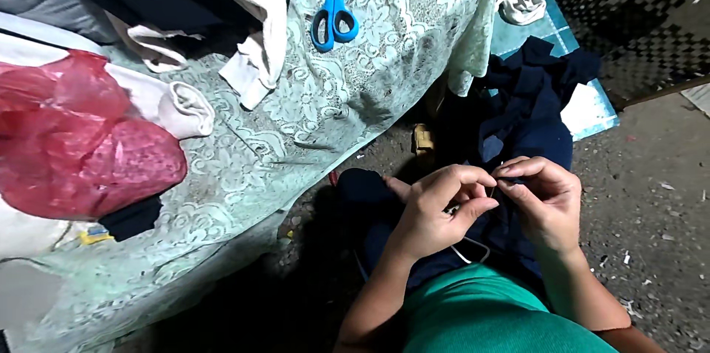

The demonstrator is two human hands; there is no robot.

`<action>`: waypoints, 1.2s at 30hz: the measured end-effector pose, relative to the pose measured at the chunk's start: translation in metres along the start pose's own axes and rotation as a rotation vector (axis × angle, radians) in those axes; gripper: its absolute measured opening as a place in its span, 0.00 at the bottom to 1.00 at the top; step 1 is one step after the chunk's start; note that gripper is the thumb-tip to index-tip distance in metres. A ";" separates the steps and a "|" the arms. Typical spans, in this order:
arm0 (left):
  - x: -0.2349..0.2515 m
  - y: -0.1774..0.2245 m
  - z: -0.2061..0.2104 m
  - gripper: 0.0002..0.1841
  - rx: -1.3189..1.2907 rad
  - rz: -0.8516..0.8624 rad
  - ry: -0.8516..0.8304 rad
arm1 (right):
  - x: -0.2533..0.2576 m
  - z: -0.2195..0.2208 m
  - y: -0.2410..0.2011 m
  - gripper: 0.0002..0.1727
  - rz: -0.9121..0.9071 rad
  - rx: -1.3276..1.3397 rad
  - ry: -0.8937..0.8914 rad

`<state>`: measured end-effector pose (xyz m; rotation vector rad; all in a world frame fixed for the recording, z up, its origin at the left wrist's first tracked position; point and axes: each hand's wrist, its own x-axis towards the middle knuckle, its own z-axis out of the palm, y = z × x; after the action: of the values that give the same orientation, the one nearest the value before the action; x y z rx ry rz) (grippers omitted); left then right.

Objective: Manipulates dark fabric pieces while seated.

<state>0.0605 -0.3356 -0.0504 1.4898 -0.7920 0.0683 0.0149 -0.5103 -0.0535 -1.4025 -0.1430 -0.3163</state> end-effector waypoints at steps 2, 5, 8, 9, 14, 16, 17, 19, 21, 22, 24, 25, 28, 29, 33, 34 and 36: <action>-0.002 0.002 0.000 0.17 -0.201 -0.109 -0.048 | 0.001 0.000 0.001 0.08 -0.002 0.001 0.017; -0.009 0.004 0.005 0.20 -0.555 -0.212 -0.136 | 0.004 -0.002 0.004 0.08 -0.028 0.002 0.065; -0.016 0.011 0.000 0.20 -0.678 -0.188 -0.328 | 0.013 -0.009 0.004 0.09 -0.032 -0.011 0.106; -0.018 0.013 -0.009 0.19 -0.685 -0.189 -0.381 | 0.016 -0.012 0.002 0.09 -0.024 -0.008 0.113; -0.031 0.007 -0.073 0.14 -0.287 -0.284 -0.155 | 0.025 -0.027 -0.006 0.10 0.065 0.043 0.093; -0.031 0.002 -0.086 0.12 -0.064 -0.352 0.102 | 0.025 -0.028 -0.007 0.10 0.118 0.058 0.080; -0.029 0.000 -0.088 0.12 0.057 -0.381 0.217 | 0.025 -0.028 -0.007 0.10 0.135 0.065 0.077; -0.026 -0.005 -0.085 0.17 0.384 -0.469 0.321 | 0.023 -0.026 -0.006 0.10 0.155 0.068 0.073; -0.025 -0.010 -0.073 0.23 0.543 -0.516 0.294 | 0.021 -0.024 -0.004 0.10 0.166 0.080 0.057; -0.022 -0.011 -0.064 0.23 0.540 -0.496 0.281 | 0.021 -0.023 -0.003 0.09 0.175 0.094 0.045; -0.016 -0.010 -0.038 0.19 0.414 -0.419 0.288 | 0.019 -0.021 -0.003 0.07 0.203 0.130 0.016; -0.013 -0.010 -0.026 0.16 0.330 -0.386 0.292 | 0.018 -0.020 -0.002 0.07 0.217 0.152 -0.001; -0.002 -0.007 0.004 0.13 0.077 -0.383 0.309 | 0.016 -0.017 -0.001 0.07 0.251 0.207 -0.051; 0.002 -0.007 0.010 0.13 -0.036 -0.409 0.297 | 0.015 -0.015 0.000 0.07 0.257 0.217 -0.060; 0.011 -0.003 0.028 0.07 -0.509 -0.602 0.260 | 0.012 -0.012 0.002 0.08 0.280 0.219 -0.054; 0.012 -0.002 0.029 0.06 -0.596 -0.637 0.269 | 0.011 -0.012 0.001 0.08 0.282 0.210 -0.048; 0.011 -0.001 0.030 0.05 -0.687 -0.657 0.274 | 0.011 -0.012 0.000 0.08 0.285 0.208 -0.048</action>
<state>0.0566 -0.3670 -0.0497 0.9836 -0.0488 -0.4450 0.0240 -0.5231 -0.0524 -1.2058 -0.0132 -0.0303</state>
